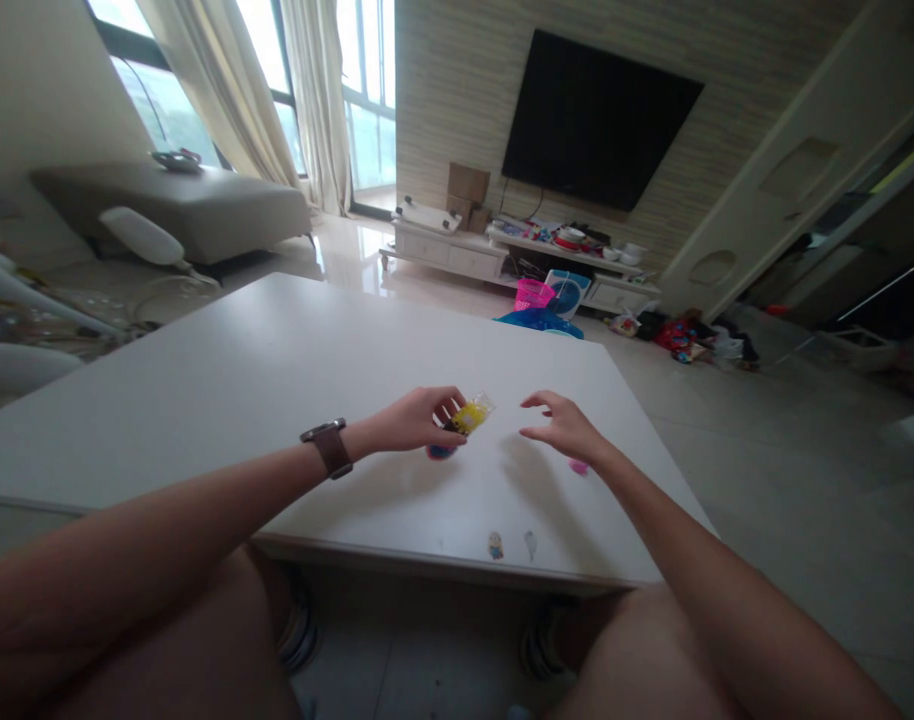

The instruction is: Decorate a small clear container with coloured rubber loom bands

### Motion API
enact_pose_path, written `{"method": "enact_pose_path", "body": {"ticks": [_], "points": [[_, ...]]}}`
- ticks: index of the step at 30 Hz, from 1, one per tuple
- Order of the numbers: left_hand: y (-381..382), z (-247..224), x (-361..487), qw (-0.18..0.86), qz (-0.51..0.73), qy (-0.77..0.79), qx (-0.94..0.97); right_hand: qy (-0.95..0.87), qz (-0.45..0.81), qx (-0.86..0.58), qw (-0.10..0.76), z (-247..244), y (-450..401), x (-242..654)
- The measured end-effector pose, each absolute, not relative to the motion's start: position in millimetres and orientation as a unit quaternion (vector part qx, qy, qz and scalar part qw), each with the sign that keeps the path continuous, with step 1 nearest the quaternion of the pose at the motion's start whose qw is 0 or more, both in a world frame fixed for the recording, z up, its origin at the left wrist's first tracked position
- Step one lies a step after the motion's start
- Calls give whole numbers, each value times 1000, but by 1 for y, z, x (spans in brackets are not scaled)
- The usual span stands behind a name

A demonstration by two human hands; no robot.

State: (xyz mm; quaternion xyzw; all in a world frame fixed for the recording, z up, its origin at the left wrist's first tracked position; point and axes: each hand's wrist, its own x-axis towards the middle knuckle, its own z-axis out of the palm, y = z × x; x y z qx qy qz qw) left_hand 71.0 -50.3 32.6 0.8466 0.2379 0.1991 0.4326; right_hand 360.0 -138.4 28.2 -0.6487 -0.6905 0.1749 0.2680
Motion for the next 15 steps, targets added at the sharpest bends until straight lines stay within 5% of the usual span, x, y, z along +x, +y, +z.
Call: {"method": "enact_pose_path", "body": {"ticks": [6, 15], "points": [[-49, 33, 69, 458, 202, 258, 826, -636, 105, -764, -26, 9, -153, 437], [-47, 35, 73, 681, 174, 226, 674, -585, 204, -780, -91, -9, -163, 447]]}}
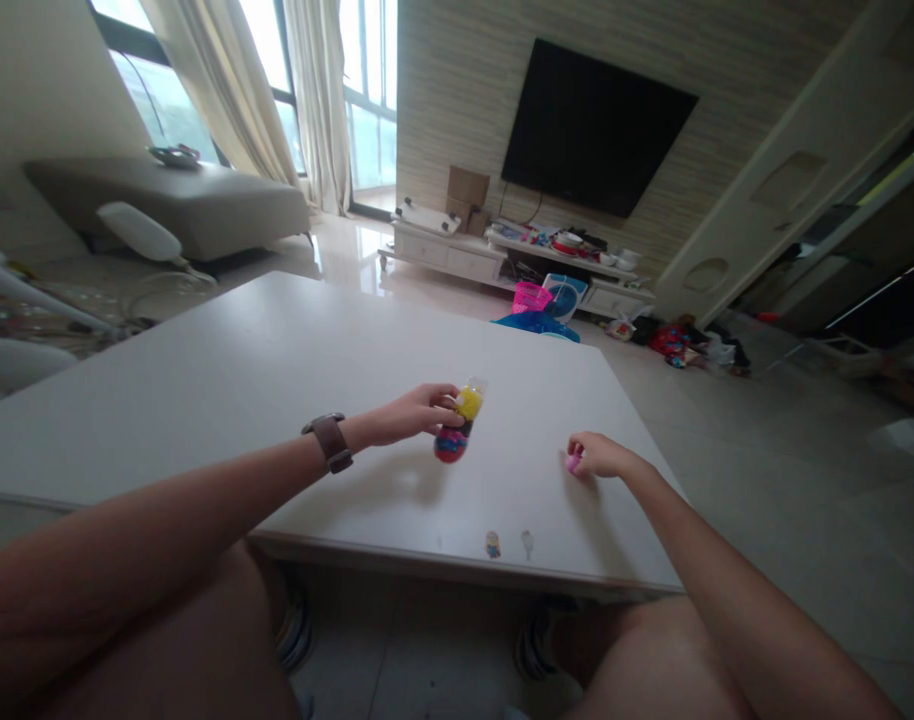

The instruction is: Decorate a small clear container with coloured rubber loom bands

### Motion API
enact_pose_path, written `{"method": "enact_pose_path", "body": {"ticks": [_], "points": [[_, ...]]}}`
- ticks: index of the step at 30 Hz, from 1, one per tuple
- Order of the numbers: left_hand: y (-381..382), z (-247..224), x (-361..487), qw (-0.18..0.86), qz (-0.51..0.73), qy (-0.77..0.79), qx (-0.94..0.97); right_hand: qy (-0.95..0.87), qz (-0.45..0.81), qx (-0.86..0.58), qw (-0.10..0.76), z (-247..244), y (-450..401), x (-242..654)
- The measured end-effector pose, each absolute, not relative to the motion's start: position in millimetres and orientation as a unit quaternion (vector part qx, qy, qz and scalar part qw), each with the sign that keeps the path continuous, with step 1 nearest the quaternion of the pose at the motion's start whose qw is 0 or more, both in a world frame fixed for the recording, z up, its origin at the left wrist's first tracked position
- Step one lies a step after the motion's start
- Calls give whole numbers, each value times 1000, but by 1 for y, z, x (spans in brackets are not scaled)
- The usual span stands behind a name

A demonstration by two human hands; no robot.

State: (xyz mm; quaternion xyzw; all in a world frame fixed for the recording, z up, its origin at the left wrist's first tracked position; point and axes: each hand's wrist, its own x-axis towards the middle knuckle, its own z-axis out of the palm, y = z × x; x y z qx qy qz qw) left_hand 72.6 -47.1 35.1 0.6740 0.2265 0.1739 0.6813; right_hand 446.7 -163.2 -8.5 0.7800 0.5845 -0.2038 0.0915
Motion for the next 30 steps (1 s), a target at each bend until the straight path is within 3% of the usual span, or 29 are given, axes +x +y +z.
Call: {"method": "enact_pose_path", "body": {"ticks": [5, 12, 15, 18, 30], "points": [[-50, 38, 71, 715, 158, 216, 646, 599, -206, 773, 45, -3, -160, 436], [-52, 38, 73, 654, 142, 209, 713, 633, -303, 629, -335, 26, -156, 386], [-53, 38, 73, 641, 132, 178, 735, 606, -353, 571, -427, 36, -159, 360], [-55, 40, 72, 628, 117, 163, 752, 603, -367, 544, -453, 41, -164, 341], [-60, 50, 71, 518, 95, 189, 829, 615, -420, 512, -428, 39, -171, 322]]}}
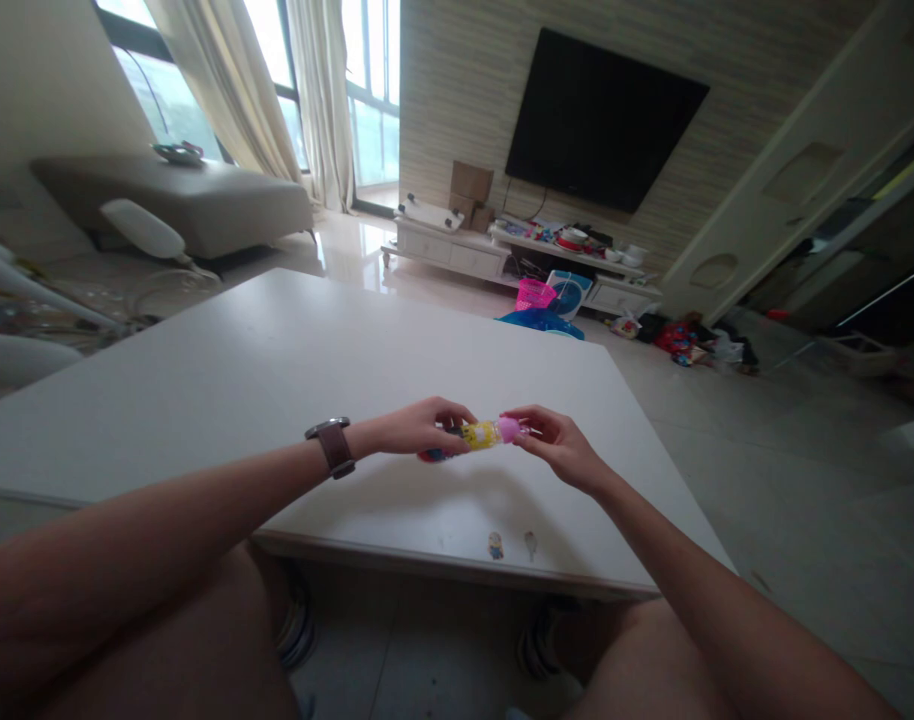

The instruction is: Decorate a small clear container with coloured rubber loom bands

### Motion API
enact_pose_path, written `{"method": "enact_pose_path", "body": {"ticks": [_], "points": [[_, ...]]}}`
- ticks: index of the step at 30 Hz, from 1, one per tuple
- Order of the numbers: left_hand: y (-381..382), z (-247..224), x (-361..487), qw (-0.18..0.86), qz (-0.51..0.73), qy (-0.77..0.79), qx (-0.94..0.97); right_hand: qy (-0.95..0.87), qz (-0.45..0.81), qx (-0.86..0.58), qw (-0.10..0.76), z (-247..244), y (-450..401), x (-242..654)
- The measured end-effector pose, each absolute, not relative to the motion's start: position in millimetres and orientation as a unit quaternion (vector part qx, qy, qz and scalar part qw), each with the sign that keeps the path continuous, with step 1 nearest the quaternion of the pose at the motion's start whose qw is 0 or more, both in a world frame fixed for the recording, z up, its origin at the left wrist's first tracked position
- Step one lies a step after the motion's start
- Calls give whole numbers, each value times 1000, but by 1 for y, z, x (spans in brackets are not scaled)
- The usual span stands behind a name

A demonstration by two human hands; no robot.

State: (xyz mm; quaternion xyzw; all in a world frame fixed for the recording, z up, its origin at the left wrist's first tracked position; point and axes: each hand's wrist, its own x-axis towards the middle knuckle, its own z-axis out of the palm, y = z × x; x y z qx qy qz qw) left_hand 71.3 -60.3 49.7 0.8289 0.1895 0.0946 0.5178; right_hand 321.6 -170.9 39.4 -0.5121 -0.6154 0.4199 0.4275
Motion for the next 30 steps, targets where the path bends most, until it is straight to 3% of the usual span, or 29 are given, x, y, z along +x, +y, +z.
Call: {"method": "enact_pose_path", "body": {"ticks": [10, 15, 19, 25, 30], "points": [[-64, 45, 71, 468, 145, 184, 852, -585, 450, -531, 417, 37, -169, 319], [-65, 45, 73, 402, 192, 143, 884, -597, 407, -578, 380, 37, -170, 319], [-65, 45, 74, 400, 194, 140, 885, -604, 372, -609, 355, 40, -170, 325], [-64, 44, 73, 399, 206, 151, 881, -613, 366, -544, 440, 52, -172, 326], [-64, 44, 73, 416, 204, 171, 870, -593, 413, -573, 388, 48, -174, 325]]}}
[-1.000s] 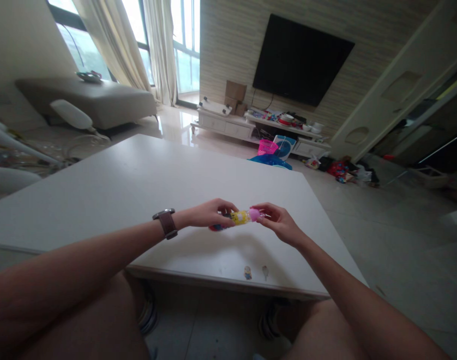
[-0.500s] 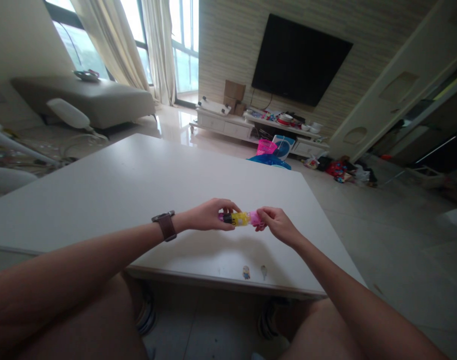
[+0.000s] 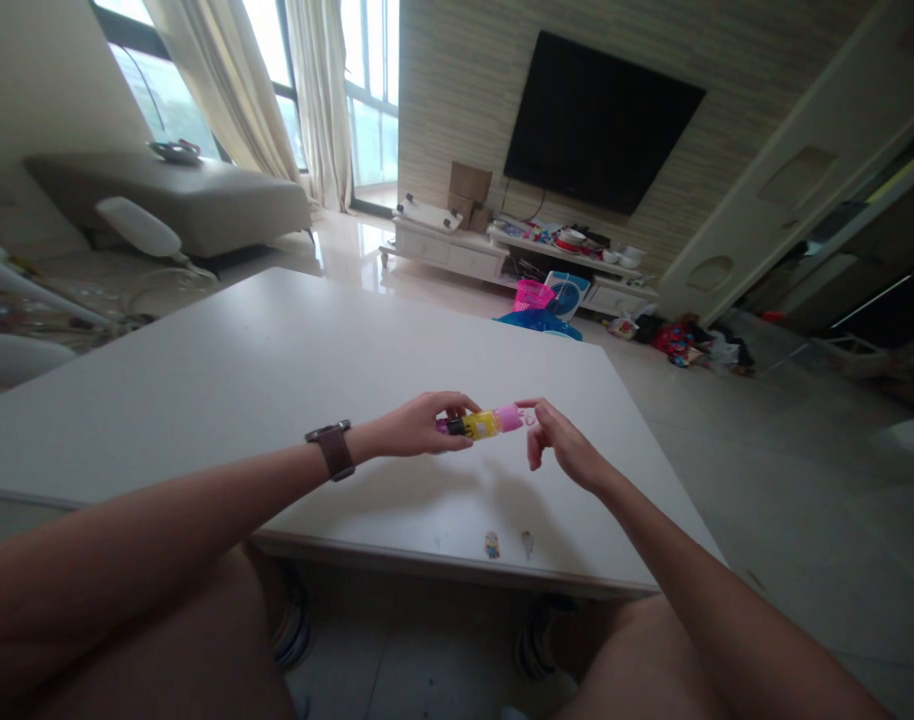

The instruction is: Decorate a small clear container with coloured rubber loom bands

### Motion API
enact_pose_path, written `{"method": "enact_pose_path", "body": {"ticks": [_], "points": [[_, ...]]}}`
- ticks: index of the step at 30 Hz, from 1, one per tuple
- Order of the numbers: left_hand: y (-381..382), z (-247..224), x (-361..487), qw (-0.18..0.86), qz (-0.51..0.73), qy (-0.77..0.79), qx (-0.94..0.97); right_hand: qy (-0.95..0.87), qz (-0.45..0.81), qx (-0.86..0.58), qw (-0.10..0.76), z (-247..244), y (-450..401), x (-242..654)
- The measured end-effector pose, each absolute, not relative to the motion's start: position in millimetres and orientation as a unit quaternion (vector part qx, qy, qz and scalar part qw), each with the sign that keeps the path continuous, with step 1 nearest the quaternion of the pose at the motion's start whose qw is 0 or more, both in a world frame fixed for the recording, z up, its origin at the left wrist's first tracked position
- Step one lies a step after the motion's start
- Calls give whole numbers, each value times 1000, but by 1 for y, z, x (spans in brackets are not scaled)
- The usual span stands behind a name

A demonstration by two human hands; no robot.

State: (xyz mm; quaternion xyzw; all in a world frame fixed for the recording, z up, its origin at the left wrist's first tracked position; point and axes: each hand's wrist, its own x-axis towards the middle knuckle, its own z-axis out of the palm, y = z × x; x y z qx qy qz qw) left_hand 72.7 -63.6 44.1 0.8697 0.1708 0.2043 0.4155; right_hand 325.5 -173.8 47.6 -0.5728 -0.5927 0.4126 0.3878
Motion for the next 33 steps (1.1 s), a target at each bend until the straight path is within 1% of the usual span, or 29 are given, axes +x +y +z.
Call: {"method": "enact_pose_path", "body": {"ticks": [4, 6, 10, 13, 16, 18, 21, 24, 27, 33], "points": [[-63, 43, 73, 416, 215, 161, 869, -612, 358, -567, 420, 47, -172, 326], [-62, 43, 73, 412, 220, 159, 870, -625, 358, -548, 425, 49, -172, 326], [-64, 44, 72, 433, 200, 177, 861, -601, 414, -554, 401, 50, -172, 327], [-65, 46, 72, 459, 185, 185, 849, -602, 382, -579, 396, 48, -172, 328], [-65, 46, 72, 464, 189, 180, 847, -632, 349, -554, 414, 49, -172, 328], [-65, 46, 73, 468, 190, 183, 843, -639, 372, -538, 405, 49, -173, 326], [-65, 45, 73, 475, 194, 191, 836, -620, 410, -557, 371, 49, -173, 325], [-64, 43, 72, 478, 196, 189, 836, -627, 348, -581, 383, 48, -173, 325], [-64, 42, 73, 477, 192, 180, 839, -679, 266, -561, 391, 49, -173, 325], [-66, 45, 74, 429, 205, 163, 865, -728, 263, -529, 348, 53, -174, 322]]}}
